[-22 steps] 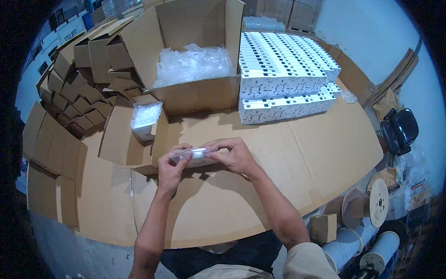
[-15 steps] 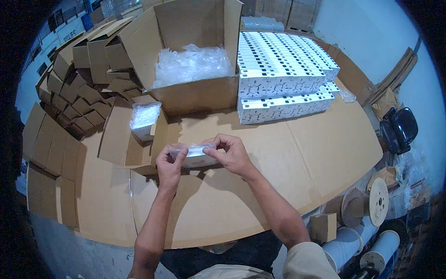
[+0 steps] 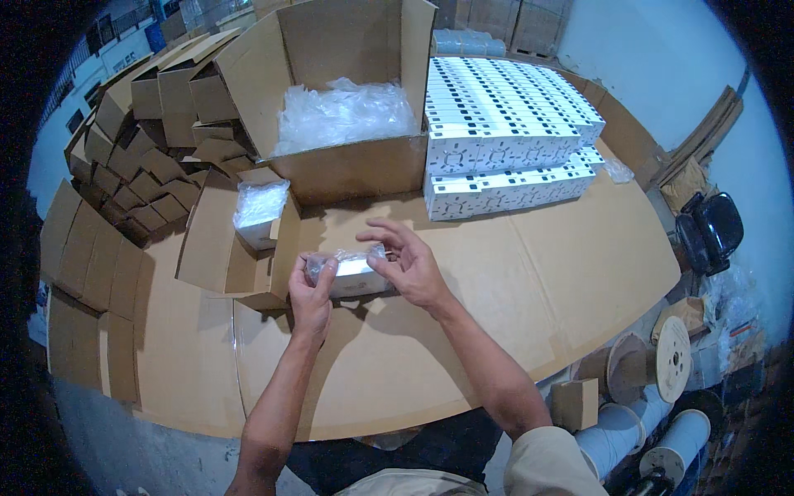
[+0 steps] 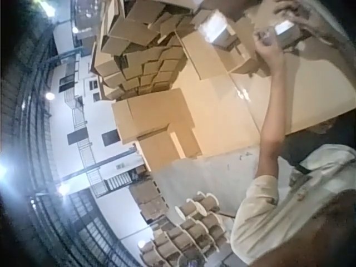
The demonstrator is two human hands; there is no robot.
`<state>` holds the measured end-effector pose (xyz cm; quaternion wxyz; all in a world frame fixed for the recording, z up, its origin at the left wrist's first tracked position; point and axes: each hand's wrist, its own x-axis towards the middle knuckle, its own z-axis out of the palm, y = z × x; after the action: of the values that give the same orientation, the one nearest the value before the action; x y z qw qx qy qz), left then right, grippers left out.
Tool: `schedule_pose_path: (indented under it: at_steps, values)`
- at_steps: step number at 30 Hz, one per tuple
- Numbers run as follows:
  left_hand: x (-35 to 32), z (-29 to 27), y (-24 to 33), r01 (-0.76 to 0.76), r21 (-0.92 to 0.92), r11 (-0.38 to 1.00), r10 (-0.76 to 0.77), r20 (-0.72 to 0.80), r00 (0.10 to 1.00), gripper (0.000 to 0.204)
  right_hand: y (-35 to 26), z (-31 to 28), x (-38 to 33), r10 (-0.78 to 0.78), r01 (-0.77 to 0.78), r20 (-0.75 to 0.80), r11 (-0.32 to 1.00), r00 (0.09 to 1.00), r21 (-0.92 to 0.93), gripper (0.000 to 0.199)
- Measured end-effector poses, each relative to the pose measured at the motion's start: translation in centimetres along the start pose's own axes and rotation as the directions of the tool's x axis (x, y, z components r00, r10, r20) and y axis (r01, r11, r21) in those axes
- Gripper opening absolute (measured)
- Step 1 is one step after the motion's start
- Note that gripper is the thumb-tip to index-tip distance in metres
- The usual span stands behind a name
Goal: Picking up electronic devices and placing them into individual plastic bags and then into small cardboard boxes.
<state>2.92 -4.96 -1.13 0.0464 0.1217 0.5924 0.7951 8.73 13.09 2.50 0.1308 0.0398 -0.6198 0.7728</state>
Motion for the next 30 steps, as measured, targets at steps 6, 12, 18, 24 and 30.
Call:
schedule_pose_path:
  at_steps: [6,12,18,24,30]
  values:
    - [0.1,0.0,0.5,0.013,0.013,1.0,-0.013,0.01,1.0,0.028,-0.8,-1.6,-0.2,-0.15,0.221,0.224,0.916,0.963,-0.335,0.028]
    - [0.1,0.0,0.5,0.023,0.012,1.0,-0.023,0.016,1.0,0.027,-0.9,-1.6,-0.2,-0.061,0.142,0.199,0.894,0.978,-0.426,0.027]
    - [-0.1,0.0,0.9,-0.024,0.085,0.996,0.024,-0.002,1.0,0.031,-0.6,-1.6,-0.3,-0.015,0.073,0.122,0.869,0.992,-0.49,0.027]
    - [-0.7,1.0,2.1,-0.377,0.364,0.852,0.42,-0.045,0.907,0.036,-0.5,-1.6,-0.3,0.035,0.026,0.113,0.868,0.993,-0.495,0.028]
    - [-1.5,0.6,3.2,-0.734,0.636,0.239,0.663,0.446,0.602,0.039,-0.5,-2.0,-0.2,0.018,0.051,0.128,0.854,0.992,-0.517,0.029]
